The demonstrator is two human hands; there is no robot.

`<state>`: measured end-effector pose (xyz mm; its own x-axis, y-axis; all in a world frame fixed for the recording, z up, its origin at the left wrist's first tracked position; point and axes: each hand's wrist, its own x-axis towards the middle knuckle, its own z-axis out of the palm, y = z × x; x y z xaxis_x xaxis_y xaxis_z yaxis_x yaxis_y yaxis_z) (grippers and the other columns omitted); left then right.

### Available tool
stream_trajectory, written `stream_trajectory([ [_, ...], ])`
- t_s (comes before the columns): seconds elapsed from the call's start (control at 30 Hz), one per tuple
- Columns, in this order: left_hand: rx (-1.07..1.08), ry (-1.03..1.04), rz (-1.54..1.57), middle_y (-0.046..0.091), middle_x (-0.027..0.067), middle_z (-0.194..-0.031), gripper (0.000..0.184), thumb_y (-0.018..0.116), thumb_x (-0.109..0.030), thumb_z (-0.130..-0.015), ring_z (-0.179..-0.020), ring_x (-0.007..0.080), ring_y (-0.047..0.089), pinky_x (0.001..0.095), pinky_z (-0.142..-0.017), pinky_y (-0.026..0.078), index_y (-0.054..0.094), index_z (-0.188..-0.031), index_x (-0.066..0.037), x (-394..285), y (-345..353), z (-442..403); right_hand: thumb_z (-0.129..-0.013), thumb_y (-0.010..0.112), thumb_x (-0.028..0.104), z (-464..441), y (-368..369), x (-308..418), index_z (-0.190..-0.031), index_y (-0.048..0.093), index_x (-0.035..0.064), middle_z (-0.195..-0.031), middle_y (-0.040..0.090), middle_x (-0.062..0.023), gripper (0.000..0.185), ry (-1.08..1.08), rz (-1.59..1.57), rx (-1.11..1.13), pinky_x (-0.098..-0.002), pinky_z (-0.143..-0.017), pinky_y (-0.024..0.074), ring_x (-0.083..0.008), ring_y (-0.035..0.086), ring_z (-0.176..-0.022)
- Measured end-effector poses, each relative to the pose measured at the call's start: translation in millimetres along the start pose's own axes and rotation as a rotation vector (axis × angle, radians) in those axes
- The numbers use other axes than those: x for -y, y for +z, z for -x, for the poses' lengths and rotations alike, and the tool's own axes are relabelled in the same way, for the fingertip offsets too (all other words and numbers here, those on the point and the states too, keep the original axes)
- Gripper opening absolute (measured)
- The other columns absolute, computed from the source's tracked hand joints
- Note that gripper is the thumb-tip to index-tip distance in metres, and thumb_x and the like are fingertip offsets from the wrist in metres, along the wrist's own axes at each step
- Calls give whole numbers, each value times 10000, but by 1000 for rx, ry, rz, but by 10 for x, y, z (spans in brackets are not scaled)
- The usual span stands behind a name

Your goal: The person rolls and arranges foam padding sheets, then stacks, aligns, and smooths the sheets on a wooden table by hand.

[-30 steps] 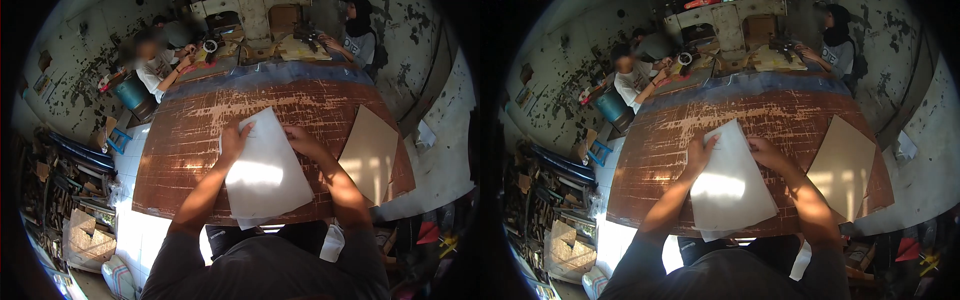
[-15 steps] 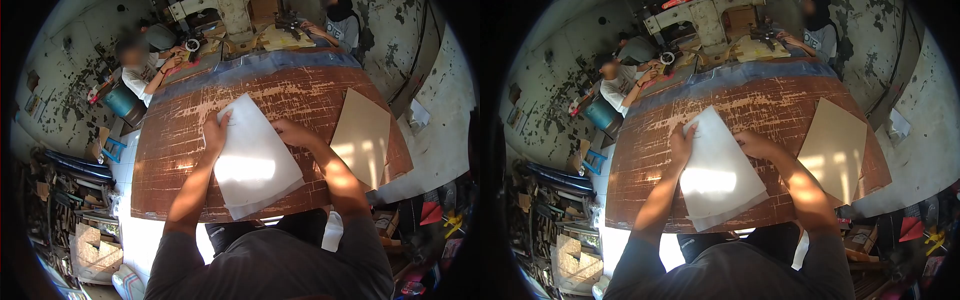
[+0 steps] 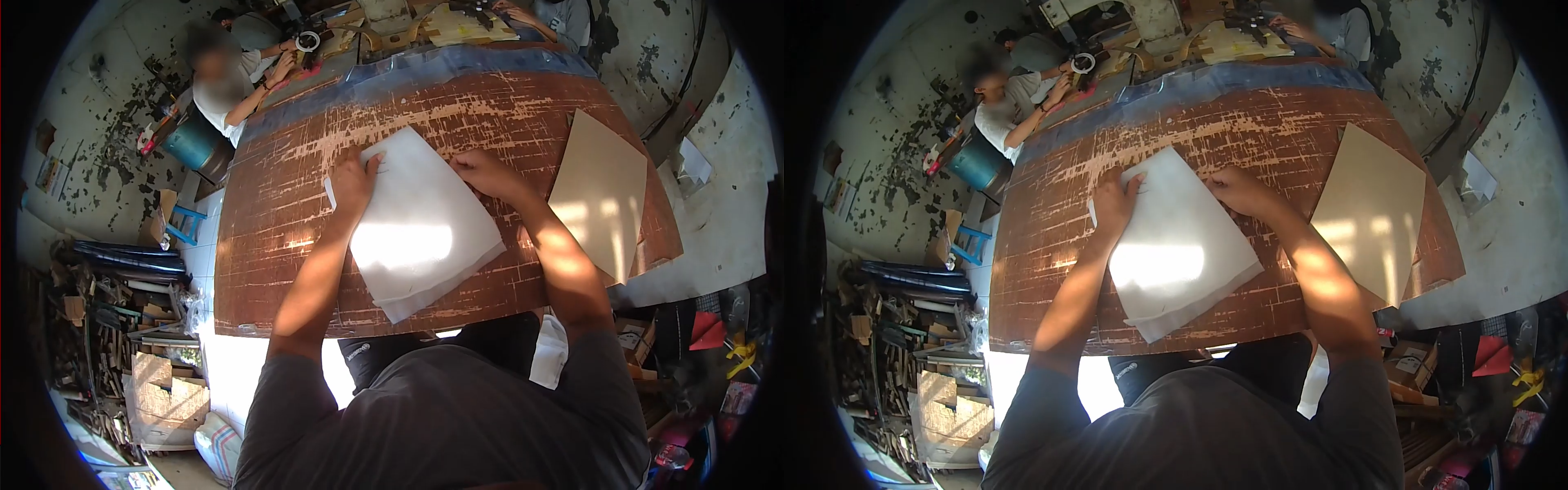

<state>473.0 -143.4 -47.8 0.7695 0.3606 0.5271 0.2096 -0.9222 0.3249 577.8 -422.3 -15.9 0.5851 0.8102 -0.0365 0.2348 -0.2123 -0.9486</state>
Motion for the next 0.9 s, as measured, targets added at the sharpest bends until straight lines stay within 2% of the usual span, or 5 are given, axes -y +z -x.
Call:
stream_trajectory([
  [0.13, 13, -4, -75, 692, 219, -1059, 435, 697, -405, -945, -1060, 392, 637, 518, -918, 447, 646, -1101, -3, -37, -16, 12, -1035, 591, 435, 12, 11, 88, -1004, 712, 13, -706, 652, -19, 441, 78, -92, -78, -268, -480, 477, -109, 602, -565],
  [0.3, 31, -3, -99, 699, 220, -1066, 490, 688, -428, -951, -1077, 384, 636, 519, -936, 441, 649, -1142, 22, -35, -1, 5, -858, 807, 427, 10, 64, -34, -1162, 645, -1, -1000, 719, -128, 550, -100, 64, 21, -351, -676, 535, -225, 679, -778],
  [0.57, -24, 21, -173, 655, 201, -1131, 487, 700, -385, -940, -1115, 362, 599, 502, -956, 416, 620, -1211, 12, -24, 9, 35, -816, 815, 295, -14, 65, -94, -966, 665, -19, -838, 690, -133, 379, -43, 304, 22, -371, -692, 505, -228, 654, -765],
  [0.77, -172, 333, -168, 580, 128, -1171, 409, 719, -262, -895, -1130, 321, 536, 514, -991, 360, 578, -1247, -106, -260, -115, 88, -781, 814, 281, 0, 105, -80, -930, 673, -22, -831, 693, -170, 366, -73, 381, -18, -401, -679, 498, -277, 658, -744],
  [0.9, 166, 711, 264, 661, 96, -998, 167, 704, -89, -883, -961, 297, 630, 424, -859, 512, 678, -1047, -69, -275, -160, 37, -780, 811, 261, 20, 112, 21, -952, 678, -29, -863, 706, -180, 362, -46, 457, -3, -405, -706, 513, -290, 676, -771],
])
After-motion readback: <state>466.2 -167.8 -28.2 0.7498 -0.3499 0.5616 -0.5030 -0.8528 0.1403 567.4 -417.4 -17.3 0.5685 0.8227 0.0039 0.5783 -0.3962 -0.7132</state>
